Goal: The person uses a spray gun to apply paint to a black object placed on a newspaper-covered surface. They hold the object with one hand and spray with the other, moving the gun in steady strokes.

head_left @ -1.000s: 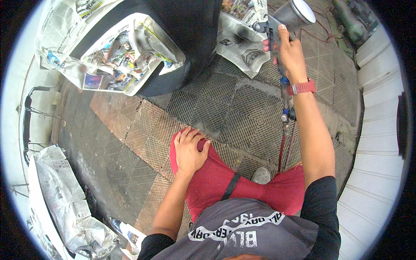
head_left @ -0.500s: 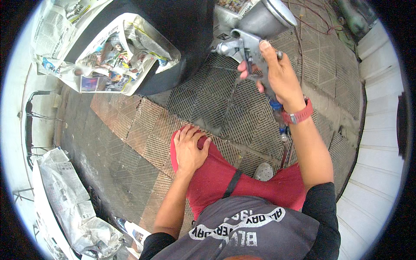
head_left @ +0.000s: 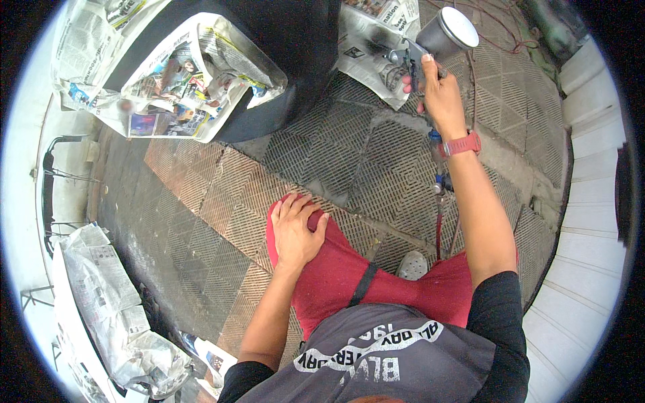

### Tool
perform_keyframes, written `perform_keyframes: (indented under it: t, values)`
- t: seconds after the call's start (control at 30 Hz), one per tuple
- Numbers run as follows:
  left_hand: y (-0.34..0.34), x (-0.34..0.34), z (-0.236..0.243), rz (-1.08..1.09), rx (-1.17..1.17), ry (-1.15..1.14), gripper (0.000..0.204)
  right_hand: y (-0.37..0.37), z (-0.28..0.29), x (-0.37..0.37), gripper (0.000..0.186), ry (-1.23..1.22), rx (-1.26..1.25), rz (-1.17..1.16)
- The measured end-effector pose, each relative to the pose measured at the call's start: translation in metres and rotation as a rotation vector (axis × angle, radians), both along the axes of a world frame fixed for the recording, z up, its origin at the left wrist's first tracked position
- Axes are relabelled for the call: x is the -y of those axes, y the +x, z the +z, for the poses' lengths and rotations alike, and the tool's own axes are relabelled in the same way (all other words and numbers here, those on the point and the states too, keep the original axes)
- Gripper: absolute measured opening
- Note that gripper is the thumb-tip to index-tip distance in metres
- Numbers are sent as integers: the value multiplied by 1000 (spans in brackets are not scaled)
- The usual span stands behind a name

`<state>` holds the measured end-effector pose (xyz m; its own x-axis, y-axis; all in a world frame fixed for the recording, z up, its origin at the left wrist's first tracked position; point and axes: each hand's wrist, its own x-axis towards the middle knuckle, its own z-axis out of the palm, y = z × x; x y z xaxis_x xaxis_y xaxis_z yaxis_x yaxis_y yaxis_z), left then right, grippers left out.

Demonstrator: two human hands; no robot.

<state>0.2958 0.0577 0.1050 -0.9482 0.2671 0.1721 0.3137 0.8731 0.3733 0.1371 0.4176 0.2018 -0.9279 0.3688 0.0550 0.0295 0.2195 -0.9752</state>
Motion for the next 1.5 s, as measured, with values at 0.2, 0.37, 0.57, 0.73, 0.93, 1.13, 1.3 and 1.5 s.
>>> perform_keyframes:
  t: [0.2, 0.37, 0.57, 0.73, 0.93, 1.13, 1.3, 1.5]
  values:
    - [-2, -4, 0, 0, 43, -31, 30, 42, 3, 32, 57, -184, -21, 178]
    - [-4, -7, 0, -9, 37, -42, 30, 72, 16, 45, 60, -283, -26, 401]
    - [-2, -7, 2, -8, 36, -43, 30, 42, -6, 35, 61, -193, 30, 283]
    - [1, -5, 7, -2, 20, -35, 27, -6, -40, 9, 62, -82, 1, 87]
    - [6, 2, 7, 6, 4, -18, 26, -25, -48, 4, 62, 33, 3, -12]
    - [9, 5, 8, 29, 37, -21, 29, 8, -32, 26, 58, -75, -14, 80]
    - [7, 4, 7, 24, 8, -11, 26, 54, -15, 64, 60, -130, 14, 227]
    - [5, -1, 7, 22, 19, -5, 28, 86, 9, 107, 48, -129, -9, 350]
